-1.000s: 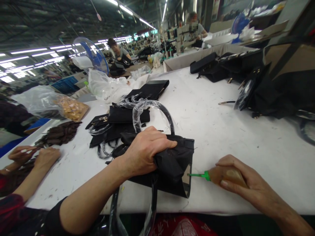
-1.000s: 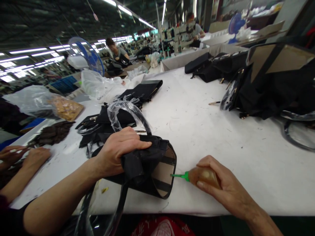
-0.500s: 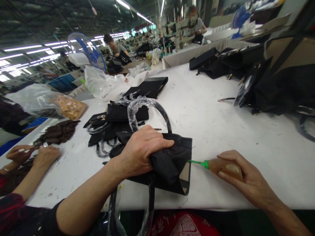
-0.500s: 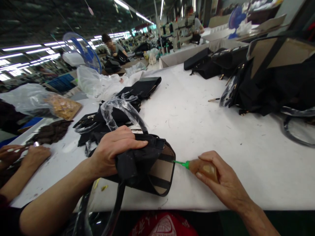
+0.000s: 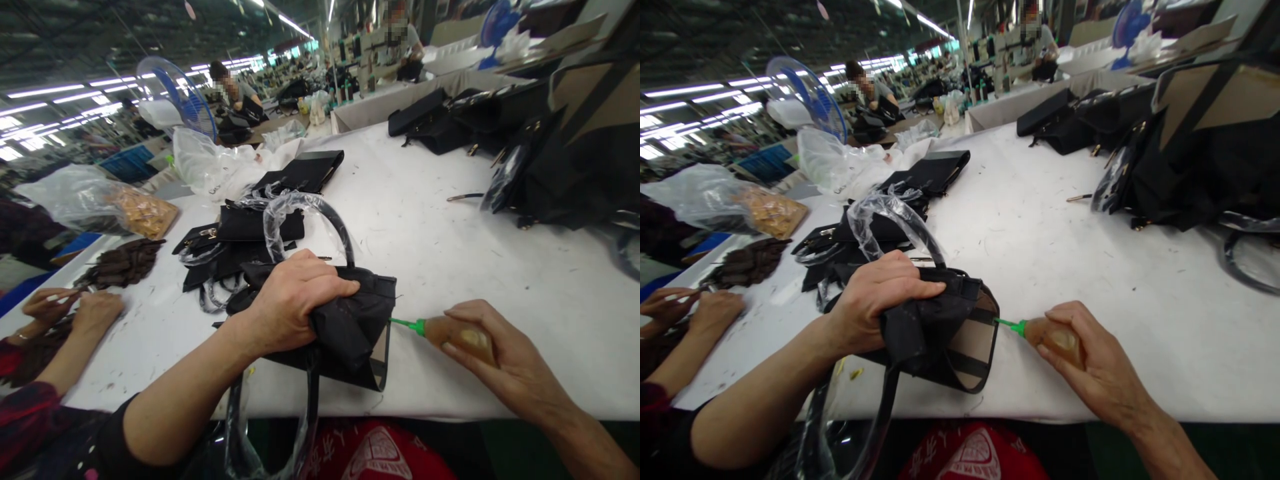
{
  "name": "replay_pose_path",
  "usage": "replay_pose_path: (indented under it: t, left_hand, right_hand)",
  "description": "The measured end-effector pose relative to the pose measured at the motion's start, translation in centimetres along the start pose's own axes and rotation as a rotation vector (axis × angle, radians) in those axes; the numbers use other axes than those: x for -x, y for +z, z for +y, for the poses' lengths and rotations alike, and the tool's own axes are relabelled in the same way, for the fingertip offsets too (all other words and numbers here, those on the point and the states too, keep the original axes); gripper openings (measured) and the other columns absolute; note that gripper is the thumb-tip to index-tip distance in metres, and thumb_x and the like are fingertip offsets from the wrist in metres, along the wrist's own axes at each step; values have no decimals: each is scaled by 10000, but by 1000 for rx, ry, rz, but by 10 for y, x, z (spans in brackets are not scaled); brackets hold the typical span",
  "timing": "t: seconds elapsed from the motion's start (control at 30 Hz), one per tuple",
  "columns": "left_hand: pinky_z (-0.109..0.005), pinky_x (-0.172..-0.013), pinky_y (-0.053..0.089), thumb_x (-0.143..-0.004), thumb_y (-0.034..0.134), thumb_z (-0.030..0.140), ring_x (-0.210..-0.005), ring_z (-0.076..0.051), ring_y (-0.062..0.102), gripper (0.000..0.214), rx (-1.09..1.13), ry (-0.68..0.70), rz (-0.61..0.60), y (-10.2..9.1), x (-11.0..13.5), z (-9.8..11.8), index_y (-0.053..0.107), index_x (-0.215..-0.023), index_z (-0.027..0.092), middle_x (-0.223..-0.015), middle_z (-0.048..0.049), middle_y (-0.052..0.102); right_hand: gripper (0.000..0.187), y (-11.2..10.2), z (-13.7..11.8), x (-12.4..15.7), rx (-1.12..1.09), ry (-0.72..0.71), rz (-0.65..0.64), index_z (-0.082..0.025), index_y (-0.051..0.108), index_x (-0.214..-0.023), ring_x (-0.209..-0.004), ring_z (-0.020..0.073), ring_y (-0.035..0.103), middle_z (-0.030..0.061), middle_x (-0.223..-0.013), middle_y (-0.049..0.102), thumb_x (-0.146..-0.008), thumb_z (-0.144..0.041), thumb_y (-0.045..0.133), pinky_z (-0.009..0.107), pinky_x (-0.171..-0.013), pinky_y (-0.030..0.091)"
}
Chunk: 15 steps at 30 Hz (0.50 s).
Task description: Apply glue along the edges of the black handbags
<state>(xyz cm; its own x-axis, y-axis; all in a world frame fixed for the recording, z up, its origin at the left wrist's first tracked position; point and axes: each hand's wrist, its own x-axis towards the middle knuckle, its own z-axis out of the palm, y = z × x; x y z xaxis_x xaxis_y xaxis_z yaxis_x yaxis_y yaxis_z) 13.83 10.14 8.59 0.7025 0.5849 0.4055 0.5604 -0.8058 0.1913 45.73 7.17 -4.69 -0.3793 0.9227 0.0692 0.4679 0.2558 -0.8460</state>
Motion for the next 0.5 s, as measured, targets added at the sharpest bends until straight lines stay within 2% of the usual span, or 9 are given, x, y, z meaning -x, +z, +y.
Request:
replay_pose_path:
  t: [0.1,0.23,0.37,0.4,0.5]
  left_hand:
    - [-300,-659,384,-902,544,196,-639,-143,589,147,10,7,8,0,1,0,644,-1004,162,-692,-27,652]
    - [-304,-651,379,-902,552,189,-628,-143,576,143,17,15,16,-1,2,1,647,-1001,150,-680,-27,638]
    - [-306,-644,377,-922,531,215,-623,-139,565,155,23,14,19,-1,3,1,646,-1008,156,-673,-24,631]
    - [-307,-642,377,-925,526,220,-620,-140,562,159,24,15,21,-1,3,2,646,-1007,156,-668,-23,626]
    - [-312,-633,375,-926,524,222,-608,-144,551,162,28,23,32,-2,4,3,648,-1001,150,-653,-21,609]
  right_hand:
    - [266,0,2,2,-69,36,-70,-309,500,-1131,-973,249,596,27,-1074,595,-926,-437,610,375,-801,482]
    - [292,1,2,5,-68,22,-30,-312,496,-1151,-988,251,600,28,-1094,591,-916,-427,623,377,-824,487]
    - [237,3,2,10,-136,-1,-181,-312,520,-1125,-979,254,628,25,-1071,616,-923,-391,615,363,-809,518]
    - [244,3,2,11,-139,-2,-183,-312,522,-1131,-988,258,629,28,-1078,617,-919,-386,621,367,-816,521]
    - [281,5,4,13,-112,-4,-59,-319,522,-1163,-1033,266,612,35,-1126,601,-911,-383,629,384,-859,509]
